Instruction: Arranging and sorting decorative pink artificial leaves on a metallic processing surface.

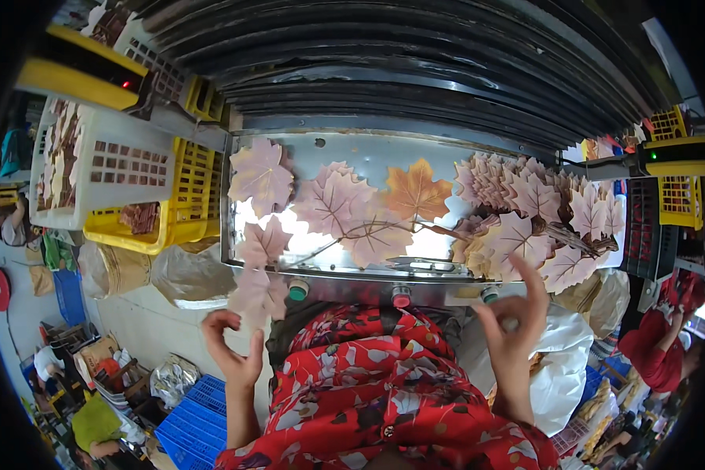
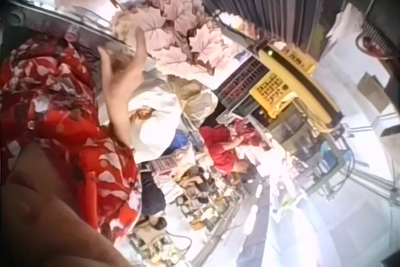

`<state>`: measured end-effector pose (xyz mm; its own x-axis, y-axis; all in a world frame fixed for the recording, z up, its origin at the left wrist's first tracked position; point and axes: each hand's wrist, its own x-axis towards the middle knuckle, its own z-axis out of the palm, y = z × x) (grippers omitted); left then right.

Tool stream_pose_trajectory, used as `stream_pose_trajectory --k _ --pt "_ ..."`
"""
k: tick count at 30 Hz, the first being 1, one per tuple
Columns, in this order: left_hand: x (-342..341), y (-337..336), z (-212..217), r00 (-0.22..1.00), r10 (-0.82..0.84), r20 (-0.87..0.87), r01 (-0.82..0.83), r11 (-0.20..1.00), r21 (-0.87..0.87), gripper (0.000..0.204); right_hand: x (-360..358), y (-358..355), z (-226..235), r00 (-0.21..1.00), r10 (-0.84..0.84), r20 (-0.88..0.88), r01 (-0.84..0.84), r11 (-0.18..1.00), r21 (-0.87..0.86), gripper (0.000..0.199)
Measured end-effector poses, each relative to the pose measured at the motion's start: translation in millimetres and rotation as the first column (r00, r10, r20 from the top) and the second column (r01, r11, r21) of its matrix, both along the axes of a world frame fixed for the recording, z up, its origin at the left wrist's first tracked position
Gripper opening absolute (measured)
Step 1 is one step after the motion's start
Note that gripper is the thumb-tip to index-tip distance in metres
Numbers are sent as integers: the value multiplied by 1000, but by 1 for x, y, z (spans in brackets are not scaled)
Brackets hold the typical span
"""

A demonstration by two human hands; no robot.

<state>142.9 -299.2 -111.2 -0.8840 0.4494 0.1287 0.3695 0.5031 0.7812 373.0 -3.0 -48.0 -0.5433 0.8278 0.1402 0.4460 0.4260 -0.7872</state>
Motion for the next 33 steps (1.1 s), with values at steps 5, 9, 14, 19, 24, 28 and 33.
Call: stream_pose_trajectory --k 5,9,14,19,24,28,33 --pt "-12 90 50 900 -321 -294 324 945 -42 60 -63 42 -33 983 93 -157 -123 973 -195 51" --pt "-26 111 26 884 -353 -307 303 932 -201 34 -81 47 18 968 128 -216 -155 981 -116 39" --pt "-26 108 33 875 -363 -319 306 927 -215 15 -95 75 31 986 118 119 -137 976 168 37" --pt "-26 110 38 878 -323 -354 248 938 -242 18 -105 49 11 922 364 131 -387 883 267 39" --pt "-27 121 43 851 -342 -398 245 929 -277 19 -131 58 -46 911 352 216 -411 826 386 28" --pt "-34 116 74 819 -390 -422 295 916 -273 19 -109 60 -7 928 332 167 -372 828 420 15" --pt "-9 160 113 837 -481 -261 452 877 -164 15 -21 62 54 985 164 48 -170 897 407 23"
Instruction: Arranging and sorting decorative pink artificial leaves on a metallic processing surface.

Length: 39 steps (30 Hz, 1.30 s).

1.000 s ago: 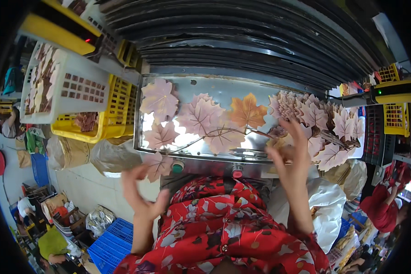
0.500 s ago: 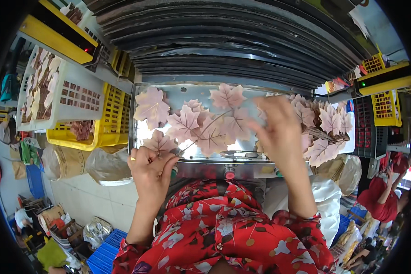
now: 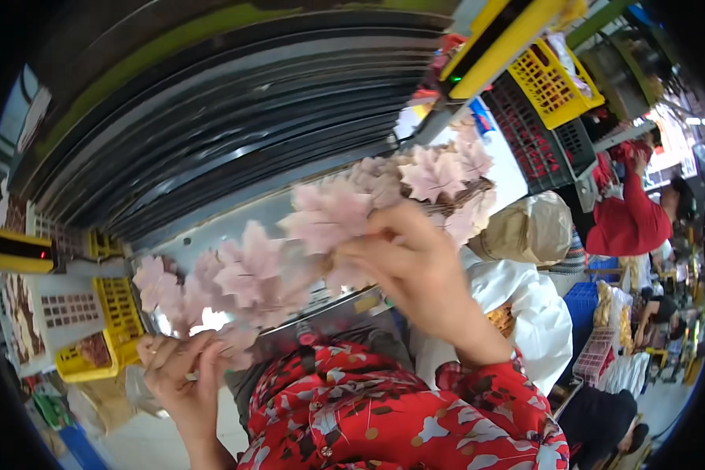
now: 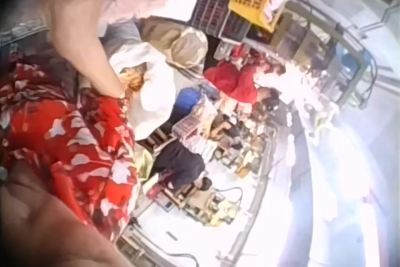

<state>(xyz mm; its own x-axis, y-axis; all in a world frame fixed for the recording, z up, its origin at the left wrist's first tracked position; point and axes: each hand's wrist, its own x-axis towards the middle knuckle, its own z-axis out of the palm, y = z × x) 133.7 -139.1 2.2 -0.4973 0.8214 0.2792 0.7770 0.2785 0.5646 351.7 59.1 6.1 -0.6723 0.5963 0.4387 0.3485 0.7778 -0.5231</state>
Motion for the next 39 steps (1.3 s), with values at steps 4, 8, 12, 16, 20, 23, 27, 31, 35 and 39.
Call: stream_pose_trajectory --k 4,8,12,16,20,23,27,31,35,39 --pt "37 76 22 925 -379 -26 379 917 126 18 81 10 47 938 -346 1 345 933 100 27" --pt "79 137 2 863 -503 -54 498 826 264 17 127 46 51 900 -430 75 413 894 176 26" --pt "97 174 -38 838 -520 -162 545 799 255 21 150 90 2 936 -300 183 315 948 -55 22" --pt "96 188 -50 846 -508 -160 532 818 219 22 140 104 -19 949 -269 164 300 930 -213 24" --pt "90 201 -62 840 -534 -92 540 808 236 30 143 114 -22 949 -272 156 303 925 -231 28" --pt "85 184 -61 813 -567 131 535 817 216 42 143 98 -22 924 -351 151 373 914 -157 33" --pt "76 138 -74 860 -458 224 429 887 168 53 145 60 -15 879 -464 108 465 885 24 36" --pt "74 135 -60 879 -461 119 424 872 246 42 107 43 -6 917 -396 42 395 918 32 31" --pt "78 155 -54 859 -510 47 479 832 278 41 97 50 -17 945 -319 72 309 943 123 32" --pt "77 142 -62 875 -466 132 418 864 281 42 94 34 -12 911 -410 47 408 912 50 36"
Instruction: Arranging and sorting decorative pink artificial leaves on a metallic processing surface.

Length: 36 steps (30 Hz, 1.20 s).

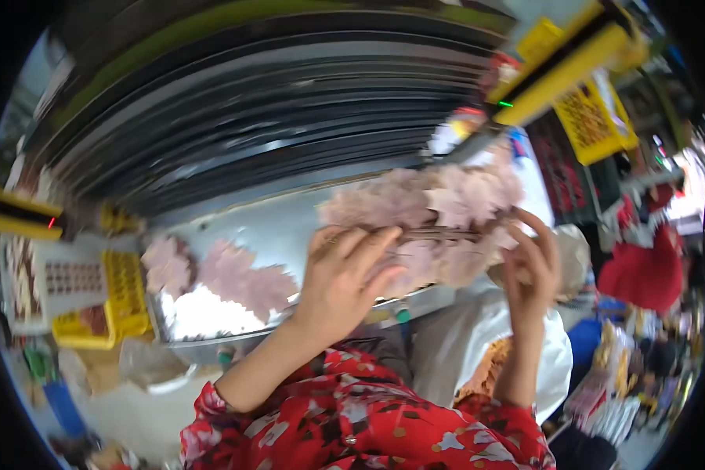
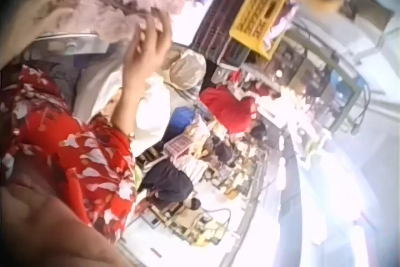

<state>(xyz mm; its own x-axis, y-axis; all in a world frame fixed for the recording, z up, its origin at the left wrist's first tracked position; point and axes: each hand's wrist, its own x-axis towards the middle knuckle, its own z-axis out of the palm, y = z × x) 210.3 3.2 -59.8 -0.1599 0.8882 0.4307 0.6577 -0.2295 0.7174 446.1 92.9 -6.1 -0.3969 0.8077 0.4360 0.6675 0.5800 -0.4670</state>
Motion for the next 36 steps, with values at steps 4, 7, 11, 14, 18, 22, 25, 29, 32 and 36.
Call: stream_pose_trajectory --k 4,7,11,14,18,22,25,29,32,36 --pt "-29 -47 -19 987 140 -81 -144 989 -42 33 14 -46 -5 996 -30 -83 39 994 104 25" --pt "-65 -87 -38 950 297 -96 -305 949 -82 28 -31 -74 -26 963 231 -136 -241 969 -59 24" --pt "-87 -111 -37 842 529 -101 -538 814 -218 26 -125 -74 -53 809 575 -121 -586 804 -102 26" --pt "-100 -102 -44 787 573 -229 -613 770 -178 23 -175 -69 -70 845 531 -68 -535 840 -88 27" --pt "-103 -96 -42 768 574 -286 -637 730 -247 19 -199 -68 -106 855 516 -53 -515 834 -199 25" --pt "-102 -98 -43 772 596 -220 -634 745 -205 17 -208 -61 -109 853 522 -15 -519 843 -145 22" --pt "-107 -101 -47 779 596 -194 -622 773 -122 12 -214 -56 -108 830 557 -22 -555 821 -134 22" --pt "-116 -103 -28 758 652 -16 -645 745 -172 9 -216 -47 -96 849 511 -132 -526 839 -136 36" --pt "-127 -95 -22 775 632 -13 -631 773 -64 7 -224 -49 -78 826 472 -309 -559 757 -340 44" --pt "-130 -84 -14 844 533 58 -526 844 -108 11 -245 -35 -72 760 441 -478 -643 618 -452 39"
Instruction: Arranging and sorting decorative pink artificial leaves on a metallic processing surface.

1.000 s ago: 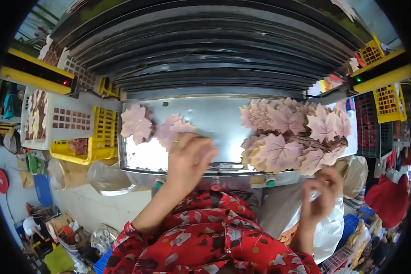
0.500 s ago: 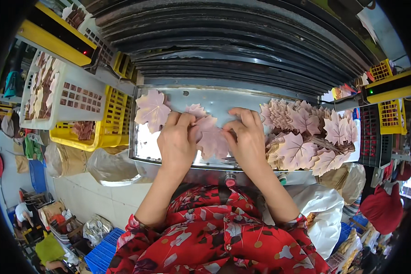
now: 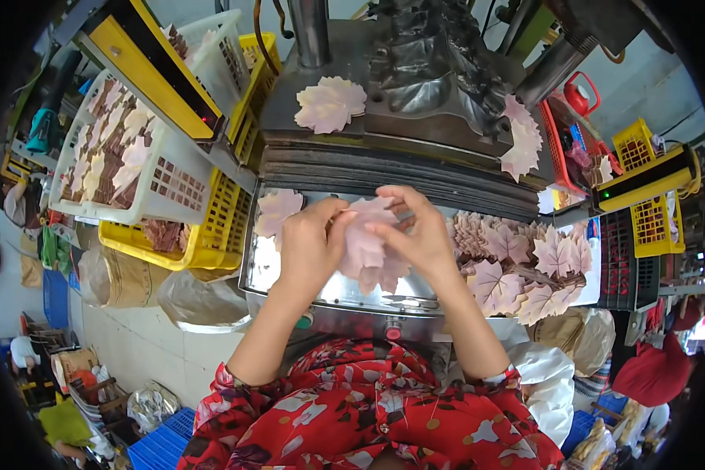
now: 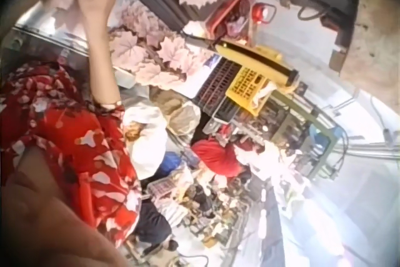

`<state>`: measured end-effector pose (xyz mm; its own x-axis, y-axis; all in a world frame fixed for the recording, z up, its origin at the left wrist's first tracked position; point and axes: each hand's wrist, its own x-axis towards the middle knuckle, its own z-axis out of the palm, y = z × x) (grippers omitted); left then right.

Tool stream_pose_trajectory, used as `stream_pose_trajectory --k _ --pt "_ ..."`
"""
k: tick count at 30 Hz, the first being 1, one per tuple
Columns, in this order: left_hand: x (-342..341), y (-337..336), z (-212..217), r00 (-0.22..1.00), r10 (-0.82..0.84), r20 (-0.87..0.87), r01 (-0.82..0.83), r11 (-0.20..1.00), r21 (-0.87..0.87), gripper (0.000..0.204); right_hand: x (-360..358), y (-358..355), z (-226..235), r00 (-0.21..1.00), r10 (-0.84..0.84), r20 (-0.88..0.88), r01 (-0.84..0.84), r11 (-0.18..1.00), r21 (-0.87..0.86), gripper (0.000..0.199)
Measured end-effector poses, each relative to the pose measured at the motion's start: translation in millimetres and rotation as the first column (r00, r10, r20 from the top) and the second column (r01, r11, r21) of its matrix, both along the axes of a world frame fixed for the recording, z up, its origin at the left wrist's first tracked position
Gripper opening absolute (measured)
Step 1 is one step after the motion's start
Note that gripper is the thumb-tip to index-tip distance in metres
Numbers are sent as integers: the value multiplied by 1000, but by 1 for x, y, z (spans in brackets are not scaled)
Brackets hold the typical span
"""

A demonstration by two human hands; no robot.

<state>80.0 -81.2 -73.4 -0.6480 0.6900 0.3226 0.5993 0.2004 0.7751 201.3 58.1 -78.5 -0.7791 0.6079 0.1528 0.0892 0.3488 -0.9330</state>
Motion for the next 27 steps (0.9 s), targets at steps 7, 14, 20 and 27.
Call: stream_pose_trajectory --k 7,14,20,27 --pt "9 -4 -27 844 -162 512 211 977 -39 14 18 5 -20 993 26 119 26 907 -421 21" --pt "8 5 -40 971 -114 211 140 984 -112 18 32 8 -13 999 23 49 11 799 -601 19" --pt "13 12 -25 913 -114 391 206 957 -202 19 26 16 -40 993 -101 63 118 906 -407 20" --pt "11 4 -28 983 -165 83 182 942 -282 15 33 20 4 958 -283 50 288 937 -199 27"
